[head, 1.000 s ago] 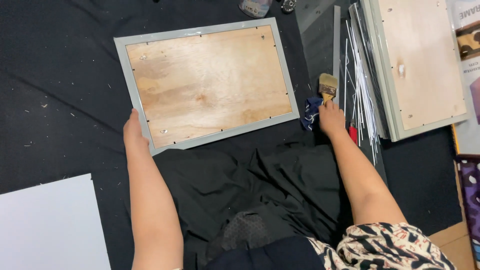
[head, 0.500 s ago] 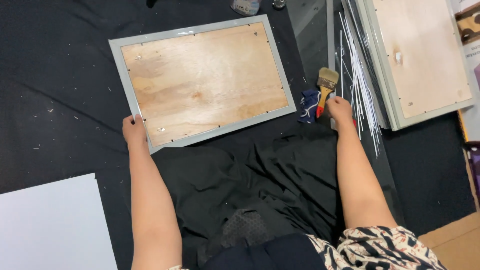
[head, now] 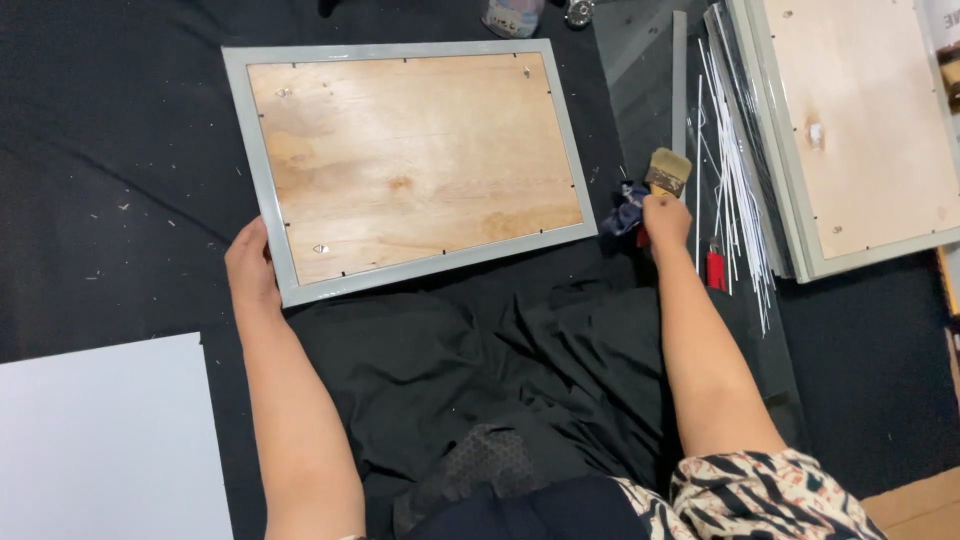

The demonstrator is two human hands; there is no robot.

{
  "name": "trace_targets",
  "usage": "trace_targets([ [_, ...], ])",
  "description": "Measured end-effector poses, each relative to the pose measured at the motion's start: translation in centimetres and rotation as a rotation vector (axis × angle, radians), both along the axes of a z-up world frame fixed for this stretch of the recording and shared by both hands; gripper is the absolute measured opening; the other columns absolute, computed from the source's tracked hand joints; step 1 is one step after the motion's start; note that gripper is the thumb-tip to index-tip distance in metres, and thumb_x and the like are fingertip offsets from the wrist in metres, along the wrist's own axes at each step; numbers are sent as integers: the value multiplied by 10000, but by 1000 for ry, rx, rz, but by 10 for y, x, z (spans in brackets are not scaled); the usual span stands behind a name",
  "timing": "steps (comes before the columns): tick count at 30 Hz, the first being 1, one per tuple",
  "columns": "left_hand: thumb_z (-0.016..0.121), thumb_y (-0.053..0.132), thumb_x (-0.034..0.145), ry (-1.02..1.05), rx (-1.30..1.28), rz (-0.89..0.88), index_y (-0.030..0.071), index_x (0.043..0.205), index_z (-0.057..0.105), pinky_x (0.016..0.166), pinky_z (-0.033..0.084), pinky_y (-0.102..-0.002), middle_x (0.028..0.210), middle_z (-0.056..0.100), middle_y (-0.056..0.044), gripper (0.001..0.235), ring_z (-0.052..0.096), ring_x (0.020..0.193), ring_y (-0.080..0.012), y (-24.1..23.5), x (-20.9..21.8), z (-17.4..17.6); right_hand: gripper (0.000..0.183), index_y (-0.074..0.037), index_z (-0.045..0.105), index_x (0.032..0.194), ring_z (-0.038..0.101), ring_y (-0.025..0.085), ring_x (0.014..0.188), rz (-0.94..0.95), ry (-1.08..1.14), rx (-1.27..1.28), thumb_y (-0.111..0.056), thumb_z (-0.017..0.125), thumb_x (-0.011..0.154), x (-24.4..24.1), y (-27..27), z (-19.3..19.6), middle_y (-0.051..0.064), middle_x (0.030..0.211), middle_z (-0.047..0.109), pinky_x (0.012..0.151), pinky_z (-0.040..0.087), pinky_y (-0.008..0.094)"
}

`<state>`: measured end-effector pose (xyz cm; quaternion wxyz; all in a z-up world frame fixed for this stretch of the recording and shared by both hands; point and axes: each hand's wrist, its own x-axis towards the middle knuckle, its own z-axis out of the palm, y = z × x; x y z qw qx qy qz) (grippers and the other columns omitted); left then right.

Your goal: The person places a wooden backing board onto a picture frame, presses it into place, and then uses a brush and a cloth to clean the surface. The person then moves the frame aside.

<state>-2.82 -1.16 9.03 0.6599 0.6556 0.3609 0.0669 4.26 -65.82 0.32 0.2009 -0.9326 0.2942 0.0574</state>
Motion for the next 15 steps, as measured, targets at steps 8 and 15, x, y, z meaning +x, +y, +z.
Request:
trace_targets([
  [8, 498, 612, 999, -576, -898, -129, 143, 1561, 440, 1276, 368, -457, 1558, 530, -151, 735, 500, 1458, -321, -10, -7, 20, 151, -168, 529, 1021, 520, 127, 880, 0, -446, 950, -297, 451, 1008, -7, 181, 71, 6, 955, 528, 837, 445, 258],
  [15, 475, 799, 839, -656, -1174, -42, 100, 1606, 354, 1294, 283, -522, 1633, 397, -197, 1045, 383, 1511, -378, -13, -12, 8, 414, -33, 489, 1385, 480, 192, 1119, 619, -668, 1047, -239, 525, 1028, -5, 475, 98, 119, 1146, 525, 1076, 398, 368],
])
